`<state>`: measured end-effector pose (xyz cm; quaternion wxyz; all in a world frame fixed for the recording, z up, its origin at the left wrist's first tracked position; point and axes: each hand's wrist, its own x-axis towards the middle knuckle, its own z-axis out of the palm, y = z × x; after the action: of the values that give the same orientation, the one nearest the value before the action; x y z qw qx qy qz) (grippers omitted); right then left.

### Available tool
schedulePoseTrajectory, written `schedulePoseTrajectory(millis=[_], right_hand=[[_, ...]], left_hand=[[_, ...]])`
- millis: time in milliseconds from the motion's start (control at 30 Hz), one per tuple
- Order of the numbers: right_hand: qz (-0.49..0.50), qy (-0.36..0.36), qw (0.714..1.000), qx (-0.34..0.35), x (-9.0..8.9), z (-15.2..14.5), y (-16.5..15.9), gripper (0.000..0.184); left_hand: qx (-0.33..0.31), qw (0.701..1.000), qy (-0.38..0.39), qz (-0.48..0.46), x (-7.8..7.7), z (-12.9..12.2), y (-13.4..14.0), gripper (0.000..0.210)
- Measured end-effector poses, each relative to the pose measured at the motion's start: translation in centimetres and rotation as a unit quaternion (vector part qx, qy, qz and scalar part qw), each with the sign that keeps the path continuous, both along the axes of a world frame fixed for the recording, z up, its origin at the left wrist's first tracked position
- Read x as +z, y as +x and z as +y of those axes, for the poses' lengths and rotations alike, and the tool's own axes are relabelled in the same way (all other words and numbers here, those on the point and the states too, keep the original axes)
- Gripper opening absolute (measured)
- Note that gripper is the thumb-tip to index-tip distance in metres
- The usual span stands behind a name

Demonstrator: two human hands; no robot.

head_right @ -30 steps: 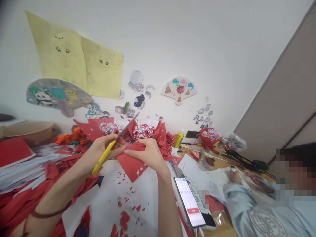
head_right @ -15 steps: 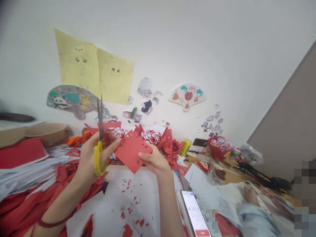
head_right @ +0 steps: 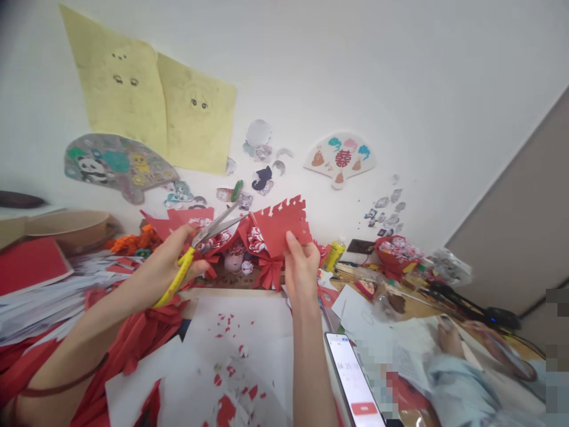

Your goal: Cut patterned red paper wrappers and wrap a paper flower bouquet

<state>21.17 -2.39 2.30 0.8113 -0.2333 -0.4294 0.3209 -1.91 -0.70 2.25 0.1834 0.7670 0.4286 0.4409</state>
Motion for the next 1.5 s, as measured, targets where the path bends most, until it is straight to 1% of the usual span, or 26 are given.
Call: schedulePoseTrajectory(millis=[100,167,267,367,500,600,733,867,1000,1133,1267,1500], right_hand=[[-0.013,0.007,0.999,-0.033,0.2,-0.3,0.5,0.019],[-0.032,-0.007,0.998,-0.053,0.1,-0.5,0.5,0.021],[-0.07,-0.031,0.995,-0.065,-0.2,-0.8,0.2,0.024],[-0.11,-0.037,0.991,-0.067,-0.4,-1.1,-0.2,0.026],[-0.162,-0.034,0.983,-0.084,-0.4,-1.6,-0.6,0.023],[-0.181,-0.031,0.977,-0.108,-0.2,-2.1,-0.7,0.022],[-0.183,-0.011,0.974,-0.131,0.3,-2.8,-0.7,0.02],[-0.166,0.009,0.976,-0.139,0.5,-3.5,-0.7,0.019],[-0.166,0.004,0.974,-0.156,0.5,-3.8,-0.6,0.02],[-0.181,0.007,0.971,-0.158,0.4,-4.0,-0.5,0.019],[-0.182,0.011,0.97,-0.158,0.5,-4.1,-0.5,0.02],[-0.164,0.014,0.975,-0.147,0.4,-4.2,-0.6,0.02]], left_hand=[[-0.042,0.997,-0.037,0.043,0.0,-0.1,0.1,0.035],[-0.05,0.996,-0.053,0.054,-0.3,-0.1,0.4,0.035],[-0.045,0.995,-0.059,0.059,-0.9,-0.1,1.0,0.035],[-0.042,0.996,-0.053,0.054,-1.1,-0.3,1.3,0.032],[-0.04,0.997,-0.043,0.047,-0.7,-0.9,1.3,0.032],[-0.029,0.998,-0.033,0.05,-0.2,-1.5,1.2,0.031],[-0.008,0.998,0.0,0.069,0.3,-2.2,0.9,0.029],[-0.002,0.997,0.02,0.079,0.7,-3.0,0.9,0.027],[0.029,0.996,0.024,0.076,1.0,-3.7,0.7,0.03],[0.03,0.997,0.033,0.069,1.1,-3.9,0.5,0.031],[0.049,0.997,0.029,0.06,0.9,-3.9,0.5,0.035],[0.018,0.999,0.022,0.031,0.7,-3.8,0.4,0.037]])
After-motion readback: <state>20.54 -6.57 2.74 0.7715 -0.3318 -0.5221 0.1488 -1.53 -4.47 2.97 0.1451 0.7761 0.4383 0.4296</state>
